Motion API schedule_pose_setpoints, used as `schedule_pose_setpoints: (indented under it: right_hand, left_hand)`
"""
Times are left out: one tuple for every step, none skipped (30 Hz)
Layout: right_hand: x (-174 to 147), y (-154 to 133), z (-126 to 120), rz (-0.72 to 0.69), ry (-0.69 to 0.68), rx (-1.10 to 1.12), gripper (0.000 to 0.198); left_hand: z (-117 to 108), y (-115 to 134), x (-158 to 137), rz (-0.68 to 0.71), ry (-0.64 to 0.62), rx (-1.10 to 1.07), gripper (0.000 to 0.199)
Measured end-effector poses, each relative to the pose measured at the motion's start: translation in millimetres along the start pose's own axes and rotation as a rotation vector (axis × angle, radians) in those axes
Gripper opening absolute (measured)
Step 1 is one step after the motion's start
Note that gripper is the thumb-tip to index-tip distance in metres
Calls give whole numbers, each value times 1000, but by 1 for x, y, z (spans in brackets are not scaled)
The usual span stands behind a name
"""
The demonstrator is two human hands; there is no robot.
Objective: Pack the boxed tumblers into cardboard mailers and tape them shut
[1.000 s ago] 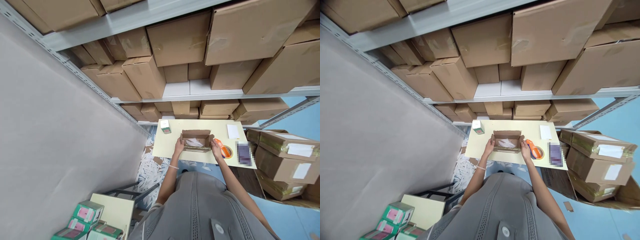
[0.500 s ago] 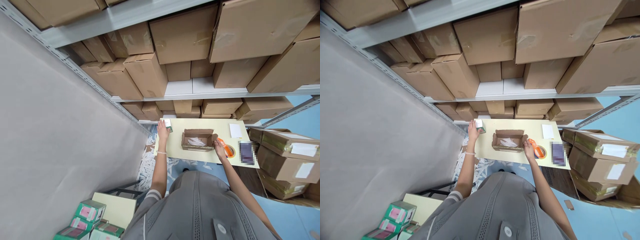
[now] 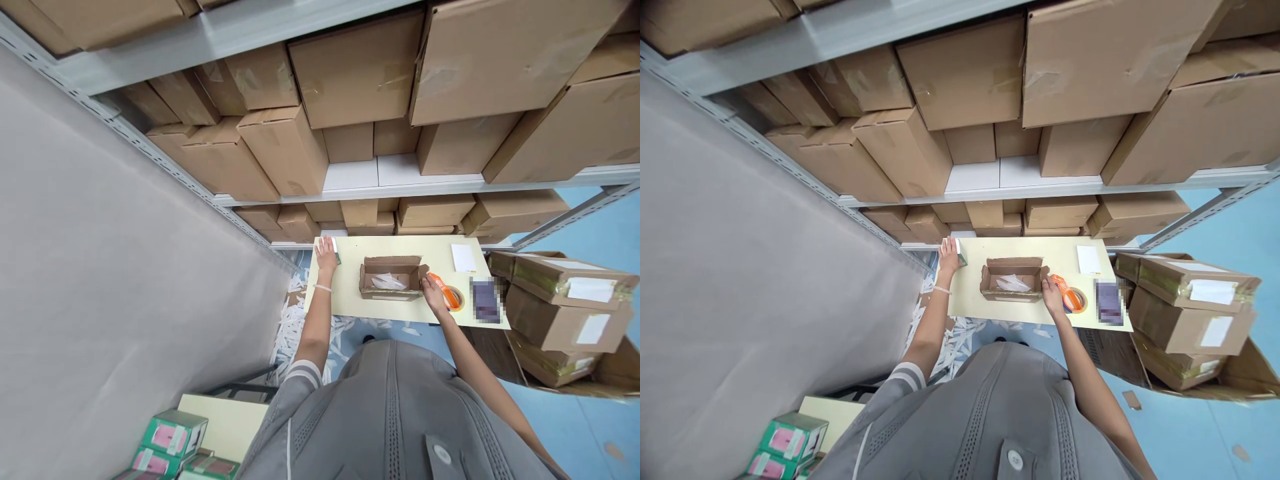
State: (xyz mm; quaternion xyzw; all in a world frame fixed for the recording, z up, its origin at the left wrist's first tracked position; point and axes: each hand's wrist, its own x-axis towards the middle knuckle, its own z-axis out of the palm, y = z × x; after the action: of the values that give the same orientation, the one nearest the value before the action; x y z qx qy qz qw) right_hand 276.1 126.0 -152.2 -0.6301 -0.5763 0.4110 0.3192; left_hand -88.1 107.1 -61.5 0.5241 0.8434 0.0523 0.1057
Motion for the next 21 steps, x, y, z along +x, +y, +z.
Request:
schedule_pose_setpoints:
  right_hand:
    - [0, -2, 0, 23, -4, -3, 62]
    - [0, -3, 0, 42, -10, -3, 62]
    - [0, -5, 0, 56, -17, -2, 62]
    - [-1, -7, 0, 59, -25, -2, 62]
    - [-1, -8, 0, 59, -27, -2, 62]
    - [-1, -9, 0, 62, -23, -4, 62]
    - [-2, -11, 0, 61, -18, -4, 62]
    - [-2, -12, 0, 55, -18, -3, 61]
    - [-2, -13, -1, 46, -17, 0, 60]
    - [-3, -14, -1, 36, -17, 3, 59]
    - [-4, -14, -1, 25, -17, 7, 58]
    - [-4, -15, -1, 15, -20, 9, 58]
    - [-5, -16, -2, 9, -22, 10, 58]
    - [-5, -17, -2, 8, -23, 9, 58]
    - [-6, -18, -2, 8, -26, 8, 58]
    - [-6, -19, -2, 10, -32, 6, 57]
    - [-7, -21, -3, 13, -33, 3, 57]
    - [-7, -23, -3, 16, -29, 0, 57]
    - [-8, -24, -3, 18, -23, -2, 57]
    - [-8, -26, -3, 17, -15, -4, 57]
    - [-9, -28, -3, 12, -6, -6, 57]
  left_hand:
    - [-1, -1, 0, 4, 6, 7, 87]
    - [-3, -2, 1, 8, 13, 17, 86]
    - [-5, -2, 1, 12, 22, 28, 85]
    - [-7, -3, 1, 17, 31, 39, 84]
    - [-9, -4, 1, 23, 37, 48, 83]
    - [-11, -5, 0, 28, 39, 54, 82]
    - [-13, -5, 0, 31, 37, 58, 81]
    - [-15, -6, -1, 32, 32, 59, 79]
    - [-16, -6, -2, 31, 25, 59, 77]
    - [-17, -7, -4, 27, 18, 59, 75]
    - [-17, -7, -5, 23, 12, 56, 73]
    - [-17, -8, -7, 18, 9, 51, 72]
    - [-17, -9, -9, 13, 9, 43, 71]
    - [-17, -10, -12, 10, 12, 32, 72]
    - [-17, -11, -15, 7, 18, 18, 72]
    - [-18, -12, -17, 2, 27, 3, 74]
    - [-18, -13, -20, -3, 38, -12, 75]
    - [-20, -14, -22, -9, 51, -25, 77]
    - [-22, -15, -24, -14, 65, -38, 79]
    - [-24, -16, -26, -19, 76, -47, 81]
    - [-27, -17, -27, -23, 84, -54, 82]
